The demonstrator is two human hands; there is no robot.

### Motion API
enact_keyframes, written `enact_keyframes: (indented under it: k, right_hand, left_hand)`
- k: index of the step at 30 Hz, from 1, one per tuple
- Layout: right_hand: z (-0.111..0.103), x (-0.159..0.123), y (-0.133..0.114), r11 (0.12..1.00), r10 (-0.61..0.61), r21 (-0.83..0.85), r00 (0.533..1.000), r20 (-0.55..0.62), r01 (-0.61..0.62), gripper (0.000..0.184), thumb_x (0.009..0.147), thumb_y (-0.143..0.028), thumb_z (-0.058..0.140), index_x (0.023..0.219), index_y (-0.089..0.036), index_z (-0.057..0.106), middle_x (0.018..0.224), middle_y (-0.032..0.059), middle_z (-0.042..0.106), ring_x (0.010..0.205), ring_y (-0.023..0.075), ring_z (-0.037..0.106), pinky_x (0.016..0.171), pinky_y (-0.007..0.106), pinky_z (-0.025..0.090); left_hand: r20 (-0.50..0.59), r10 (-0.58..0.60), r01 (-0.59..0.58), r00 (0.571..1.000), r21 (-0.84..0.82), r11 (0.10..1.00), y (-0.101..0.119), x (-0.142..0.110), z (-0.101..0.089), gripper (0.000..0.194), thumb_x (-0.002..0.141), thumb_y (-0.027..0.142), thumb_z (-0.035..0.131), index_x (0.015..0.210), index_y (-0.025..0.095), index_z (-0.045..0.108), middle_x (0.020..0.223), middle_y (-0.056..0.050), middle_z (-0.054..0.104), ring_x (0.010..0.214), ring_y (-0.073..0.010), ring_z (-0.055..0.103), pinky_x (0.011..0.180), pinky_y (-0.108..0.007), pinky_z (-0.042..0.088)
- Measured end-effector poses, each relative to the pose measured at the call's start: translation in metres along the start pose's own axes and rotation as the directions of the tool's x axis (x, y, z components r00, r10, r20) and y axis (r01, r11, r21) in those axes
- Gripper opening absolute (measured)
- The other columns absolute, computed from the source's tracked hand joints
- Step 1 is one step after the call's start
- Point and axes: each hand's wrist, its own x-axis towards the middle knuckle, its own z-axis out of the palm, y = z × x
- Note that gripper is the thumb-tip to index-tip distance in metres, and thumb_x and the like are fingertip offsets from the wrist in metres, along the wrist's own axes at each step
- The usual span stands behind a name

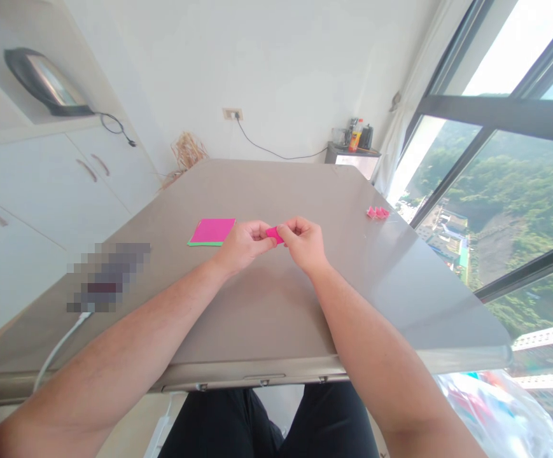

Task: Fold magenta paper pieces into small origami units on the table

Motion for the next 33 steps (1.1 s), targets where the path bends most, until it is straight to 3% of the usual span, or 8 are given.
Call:
enact_keyframes:
  k: [4,9,12,19,25,28,31,33]
  right_hand:
    - [-0.0033,0.0012,-0.0007,0.998,0.023,-0.066,0.998,0.050,-0.020,0.014,0.073,-0.032,0.069,0.068,-0.019,0.065,0.061,-0.0014,0.060,0.057,0.0117,0.052,0.054,0.026,0.040]
    - [-0.0036,0.0005,0.0012,0.986,0.081,-0.155,0.993,0.089,-0.067,0.014,0.073,-0.031,0.068,0.068,-0.020,0.062,0.060,-0.0029,0.058,0.055,0.0116,0.051,0.052,0.026,0.037]
    - [-0.0023,-0.0008,0.0032,0.977,0.072,-0.211,0.988,0.139,-0.042,0.019,0.075,-0.037,0.069,0.069,-0.020,0.062,0.062,-0.0023,0.059,0.056,0.0120,0.051,0.052,0.027,0.036]
    - [-0.0049,0.0010,0.0083,0.991,0.021,-0.131,0.989,0.146,-0.002,0.023,0.076,-0.037,0.071,0.064,-0.020,0.061,0.061,-0.0016,0.059,0.058,0.0123,0.051,0.055,0.027,0.038]
    - [-0.0021,-0.0011,0.0050,0.986,0.033,-0.168,0.989,0.145,-0.008,0.025,0.075,-0.040,0.072,0.064,-0.020,0.063,0.058,-0.0024,0.057,0.056,0.0118,0.049,0.055,0.028,0.037]
    - [-0.0010,-0.0014,0.0036,0.984,0.006,-0.178,0.994,0.106,0.013,0.022,0.074,-0.040,0.073,0.070,-0.020,0.066,0.065,-0.0010,0.063,0.060,0.0127,0.053,0.058,0.029,0.040]
    - [-0.0012,-0.0009,0.0042,0.990,-0.034,-0.131,0.997,0.065,0.042,0.017,0.075,-0.035,0.072,0.081,-0.020,0.068,0.072,0.0004,0.069,0.062,0.0134,0.057,0.062,0.030,0.045]
    - [-0.0015,-0.0007,0.0055,0.995,-0.039,-0.085,0.998,0.054,0.043,0.020,0.075,-0.032,0.071,0.090,-0.021,0.065,0.070,-0.0012,0.069,0.061,0.0137,0.058,0.062,0.030,0.047]
  left_hand:
    - [-0.011,0.021,-0.020,1.000,0.079,0.997,-0.0021,0.0019,-0.0057,0.020,0.074,0.026,0.071,0.091,0.018,0.066,0.080,-0.003,0.070,0.072,-0.0153,0.064,0.065,-0.027,0.047]
    - [-0.210,0.040,-0.035,0.977,0.027,0.999,-0.0023,0.0058,-0.0098,0.024,0.074,0.021,0.068,0.097,0.018,0.064,0.085,-0.003,0.071,0.076,-0.0149,0.065,0.068,-0.027,0.049]
    - [-0.240,0.026,-0.031,0.970,-0.015,0.999,-0.0014,0.0068,-0.0097,0.024,0.075,0.024,0.068,0.098,0.018,0.065,0.087,-0.005,0.071,0.075,-0.0148,0.064,0.068,-0.027,0.048]
    - [-0.142,-0.026,0.013,0.989,-0.094,0.995,0.0016,0.0038,-0.0065,0.021,0.075,0.037,0.074,0.077,0.018,0.065,0.071,0.000,0.066,0.062,-0.0112,0.054,0.062,-0.026,0.043]
    - [-0.154,0.039,-0.024,0.987,0.094,0.995,0.0026,0.0026,-0.0071,0.016,0.080,0.030,0.066,0.071,0.018,0.059,0.065,0.002,0.062,0.059,-0.0100,0.051,0.057,-0.024,0.040]
    - [-0.094,0.045,-0.033,0.995,0.127,0.991,-0.0003,0.0027,-0.0061,0.015,0.082,0.030,0.064,0.076,0.018,0.060,0.067,0.000,0.065,0.061,-0.0122,0.059,0.058,-0.025,0.045]
    - [-0.016,0.022,-0.022,1.000,-0.007,1.000,-0.0028,0.0024,-0.0040,0.016,0.084,0.033,0.065,0.091,0.018,0.062,0.077,-0.003,0.071,0.066,-0.0152,0.067,0.062,-0.028,0.053]
    - [-0.025,0.011,-0.013,1.000,-0.074,0.997,-0.0026,0.0021,-0.0034,0.024,0.082,0.029,0.069,0.103,0.019,0.060,0.081,-0.003,0.073,0.067,-0.0160,0.069,0.066,-0.031,0.056]
